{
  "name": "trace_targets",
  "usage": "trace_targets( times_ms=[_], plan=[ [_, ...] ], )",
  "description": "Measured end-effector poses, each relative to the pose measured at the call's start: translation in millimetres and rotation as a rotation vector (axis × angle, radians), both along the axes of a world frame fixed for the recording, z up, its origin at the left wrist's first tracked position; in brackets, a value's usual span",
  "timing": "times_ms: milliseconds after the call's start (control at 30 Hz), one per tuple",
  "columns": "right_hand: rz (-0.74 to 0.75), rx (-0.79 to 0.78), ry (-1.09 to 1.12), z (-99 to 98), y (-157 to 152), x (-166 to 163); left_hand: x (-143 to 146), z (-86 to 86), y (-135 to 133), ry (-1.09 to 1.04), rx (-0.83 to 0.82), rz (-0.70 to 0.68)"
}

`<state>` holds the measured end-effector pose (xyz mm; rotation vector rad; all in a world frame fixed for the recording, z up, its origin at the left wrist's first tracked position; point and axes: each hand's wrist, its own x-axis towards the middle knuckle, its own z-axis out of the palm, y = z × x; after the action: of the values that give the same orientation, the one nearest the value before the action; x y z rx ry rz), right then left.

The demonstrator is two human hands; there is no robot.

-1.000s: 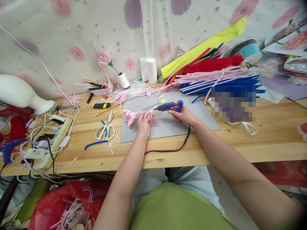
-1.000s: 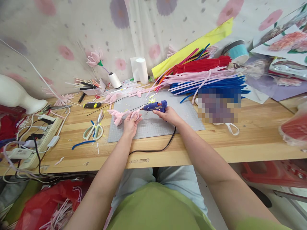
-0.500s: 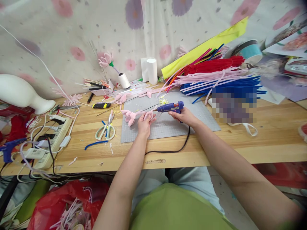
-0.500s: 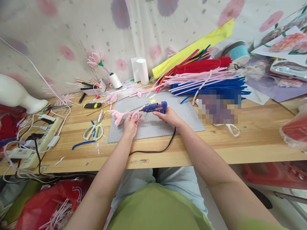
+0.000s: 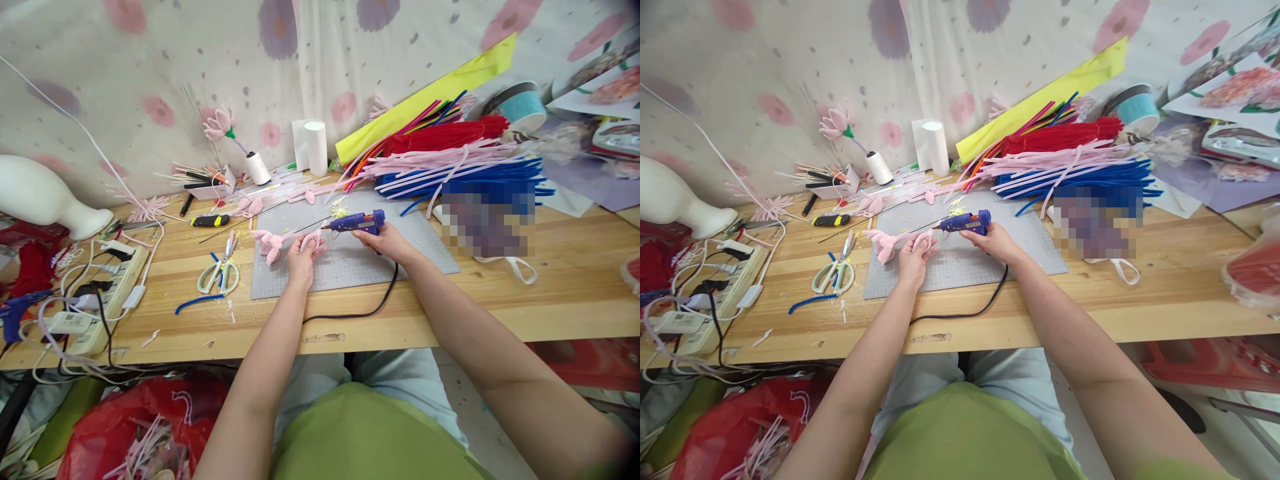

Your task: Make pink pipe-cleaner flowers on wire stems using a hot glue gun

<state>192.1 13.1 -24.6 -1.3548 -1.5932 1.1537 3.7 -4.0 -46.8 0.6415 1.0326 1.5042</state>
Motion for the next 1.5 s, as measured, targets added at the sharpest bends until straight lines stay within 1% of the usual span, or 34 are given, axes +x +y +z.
trace_targets(
  times_ms=[100, 267, 433, 500, 633, 800, 867, 967, 1033, 1100, 1200, 1267, 1367, 1433, 1500],
  plan=[
    [0.056, -0.006, 0.028, 0.5, -1, 0, 0, 0.8, 0, 0.003, -0.009, 0.002],
    [-0.012, -0.018, -0.007, 0.3, 0, 1, 0, 2.0, -1, 0.000, -0.017, 0.006],
    [0.054, -0.011, 0.013, 1.0, -2, 2, 0, 1.7, 0, -0.013, -0.009, 0.002],
    [0.052, -0.013, -0.004, 0.7, -2, 1, 0, 2.3, 0, -0.019, -0.011, 0.002],
    [-0.003, -0.002, -0.005, -1.0, -1, 1, 0, 4.1, 0, -0.030, -0.026, 0.001],
    [0.049, -0.005, 0.005, 0.1, -1, -1, -1, 4.1, 0, -0.034, -0.021, -0.006],
    [0.008, -0.013, -0.017, 1.1, -1, -1, -2, 3.7, 0, -0.039, -0.019, -0.009],
    [-0.105, -0.017, -0.013, 1.9, 2, 4, -3, 4.2, -1, -0.056, -0.016, -0.016],
    [-0.202, -0.004, 0.030, 1.4, 4, 11, -4, 5.6, -2, -0.071, -0.009, -0.030],
    [-0.329, 0.025, 0.066, -0.9, 8, 19, -4, 7.5, -3, -0.077, -0.001, -0.047],
    [-0.490, 0.065, 0.010, -8.7, 16, 31, -2, 11.4, -4, -0.059, 0.007, -0.075],
    [-0.530, 0.089, -0.114, -16.2, 23, 36, 1, 14.6, -4, -0.050, 0.003, -0.084],
    [-0.539, 0.096, -0.325, -26.2, 32, 38, 5, 21.1, -2, -0.052, 0.014, -0.111],
    [-0.531, 0.095, -0.409, -28.7, 34, 37, 9, 26.4, 1, -0.075, 0.014, -0.127],
    [-0.519, 0.154, -0.444, -26.0, 31, 36, 14, 32.0, 3, -0.115, -0.007, -0.102]
  ],
)
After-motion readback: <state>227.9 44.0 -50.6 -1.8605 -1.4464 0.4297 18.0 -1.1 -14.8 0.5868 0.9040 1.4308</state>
